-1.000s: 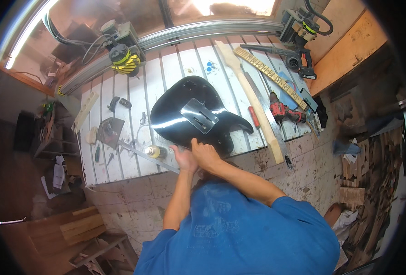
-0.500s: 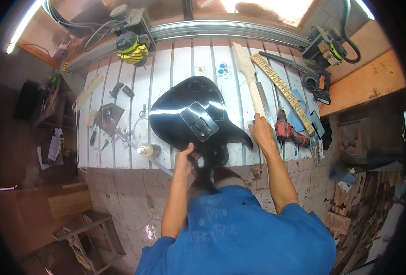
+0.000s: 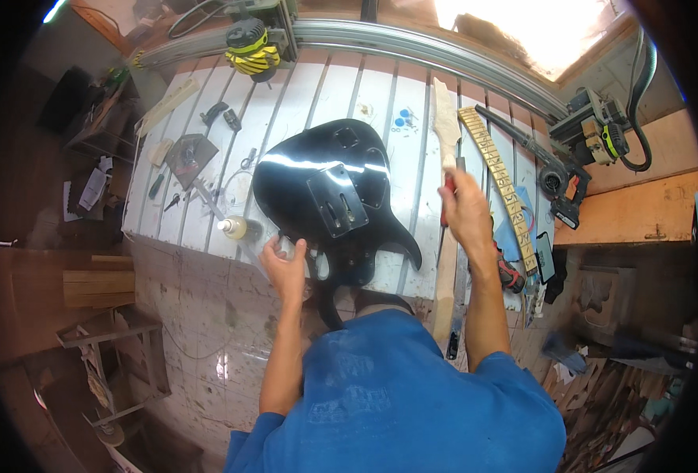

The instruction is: The person solders wires and installs electronic components into the body of an electric guitar using a soldering iron and wire cutters. They then turn the guitar over and use a screwdriver to attach a metal plate to the back of the instrument.

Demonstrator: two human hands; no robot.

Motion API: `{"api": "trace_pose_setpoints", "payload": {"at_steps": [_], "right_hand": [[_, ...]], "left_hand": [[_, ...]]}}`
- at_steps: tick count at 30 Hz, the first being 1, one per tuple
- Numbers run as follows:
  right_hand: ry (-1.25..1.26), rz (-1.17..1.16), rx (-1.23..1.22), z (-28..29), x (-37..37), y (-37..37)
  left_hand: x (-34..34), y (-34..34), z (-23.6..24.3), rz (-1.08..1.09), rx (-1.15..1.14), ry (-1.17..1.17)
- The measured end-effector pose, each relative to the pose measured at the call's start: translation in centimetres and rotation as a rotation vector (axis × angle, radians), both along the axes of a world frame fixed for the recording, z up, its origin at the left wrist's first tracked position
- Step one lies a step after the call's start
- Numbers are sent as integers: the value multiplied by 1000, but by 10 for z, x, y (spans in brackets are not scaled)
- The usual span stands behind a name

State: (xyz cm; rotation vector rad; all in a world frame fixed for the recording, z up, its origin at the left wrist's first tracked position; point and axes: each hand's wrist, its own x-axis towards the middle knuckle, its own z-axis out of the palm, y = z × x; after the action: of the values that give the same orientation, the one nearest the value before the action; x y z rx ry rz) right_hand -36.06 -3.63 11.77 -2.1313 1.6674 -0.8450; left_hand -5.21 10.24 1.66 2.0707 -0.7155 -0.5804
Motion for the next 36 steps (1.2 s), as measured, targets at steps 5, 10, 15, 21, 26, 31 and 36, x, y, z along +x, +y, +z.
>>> {"api": "trace_pose_setpoints", "payload": {"at_steps": [5,10,15,21,26,31,36], "right_hand": [[-385,158,-187,81,42,-24],[-492,408,-247,71,92,-47],[-397,443,-244,48,117,-48],[-368,439,-237,41,118,-48],[-406,431,-226,38,118,-53],[-400,410,-214,43,119,-54],[-378,396,-247,42,121,-56]], "left_hand": [[-7,-26,22,-364,-364,-256],[-36,-80,24,-670,-403,-196],[-37,-107,13,-815,-313,-265],[-33,-112,-2,-824,-324,-244],[-37,-113,1,-798,-319,-179],[-34,-114,-3,-797,-333,-154],[-34,-114,-5,-805,-332,-239]]}}
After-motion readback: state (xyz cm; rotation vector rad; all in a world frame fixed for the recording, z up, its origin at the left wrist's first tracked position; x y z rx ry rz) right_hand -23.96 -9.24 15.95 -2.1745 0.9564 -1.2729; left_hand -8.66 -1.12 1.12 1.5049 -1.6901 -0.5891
